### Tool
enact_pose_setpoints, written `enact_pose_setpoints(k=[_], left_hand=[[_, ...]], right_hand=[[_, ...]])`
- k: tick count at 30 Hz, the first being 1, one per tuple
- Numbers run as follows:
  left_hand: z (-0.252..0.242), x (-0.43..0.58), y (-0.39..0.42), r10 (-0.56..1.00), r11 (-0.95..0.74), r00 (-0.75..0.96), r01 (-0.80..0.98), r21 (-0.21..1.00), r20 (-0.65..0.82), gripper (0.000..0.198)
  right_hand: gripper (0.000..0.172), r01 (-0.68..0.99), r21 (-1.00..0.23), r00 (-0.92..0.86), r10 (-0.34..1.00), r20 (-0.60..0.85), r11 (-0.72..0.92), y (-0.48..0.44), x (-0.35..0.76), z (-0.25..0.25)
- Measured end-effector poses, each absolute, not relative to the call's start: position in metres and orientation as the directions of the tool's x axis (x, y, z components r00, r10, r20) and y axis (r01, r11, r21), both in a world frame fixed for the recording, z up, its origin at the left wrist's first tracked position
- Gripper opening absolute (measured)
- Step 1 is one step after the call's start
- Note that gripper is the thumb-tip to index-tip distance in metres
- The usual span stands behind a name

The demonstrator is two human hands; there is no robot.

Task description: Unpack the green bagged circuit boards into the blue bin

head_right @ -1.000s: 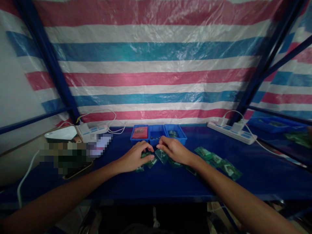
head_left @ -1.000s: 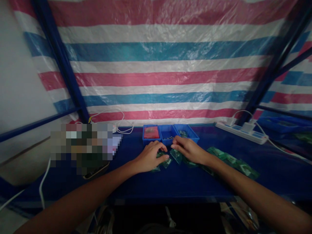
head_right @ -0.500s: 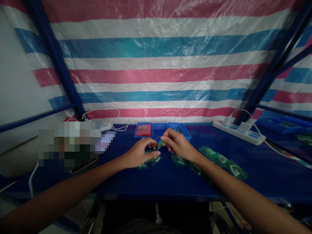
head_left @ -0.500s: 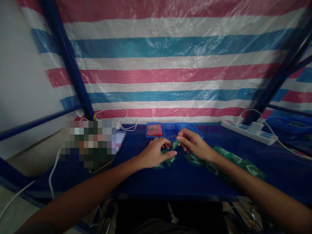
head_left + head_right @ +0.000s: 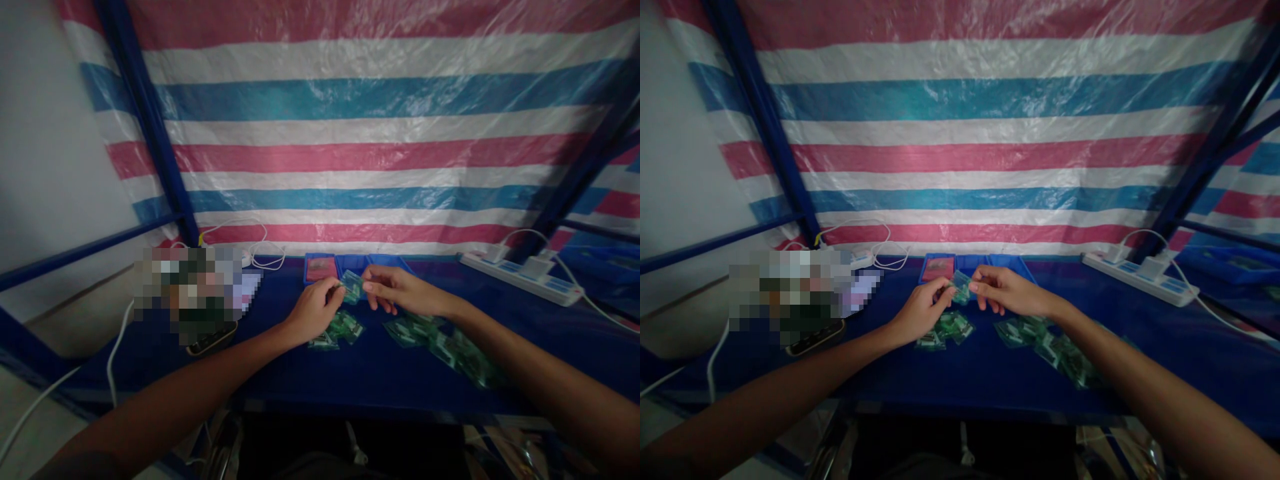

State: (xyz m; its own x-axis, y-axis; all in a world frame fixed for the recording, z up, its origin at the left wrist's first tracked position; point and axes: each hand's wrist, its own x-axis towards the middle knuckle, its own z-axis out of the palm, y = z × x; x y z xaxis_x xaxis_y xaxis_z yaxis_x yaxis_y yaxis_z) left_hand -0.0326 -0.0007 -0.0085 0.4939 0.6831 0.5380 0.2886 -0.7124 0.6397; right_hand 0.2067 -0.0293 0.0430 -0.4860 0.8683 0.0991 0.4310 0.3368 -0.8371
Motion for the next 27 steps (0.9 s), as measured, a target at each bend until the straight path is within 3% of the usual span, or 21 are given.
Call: enact_pose_setpoints(k=[5, 13, 27], left_hand=[[-0.009, -0.033, -0.001, 0.705, -0.694, 0.486, 0.326, 0.641, 0.516, 0.030], [-0.014, -0.031, 0.001, 0.709, -0.680, 0.491, 0.288, 0.674, 0.506, 0.031], [-0.010, -0.029, -0.001, 0.656, -0.718, 0.512, 0.199, 0.667, 0.554, 0.032]], right_hand=[[0.038, 0.543, -0.772, -0.527, 0.850, -0.006, 0.331, -0.030, 0.202, 0.044], [0.038, 0.417, -0.836, -0.487, 0.864, 0.126, 0.357, -0.027, 0.195, 0.020], [0.035, 0.387, -0.856, -0.483, 0.866, 0.128, 0.342, -0.029, 0.197, 0.012]])
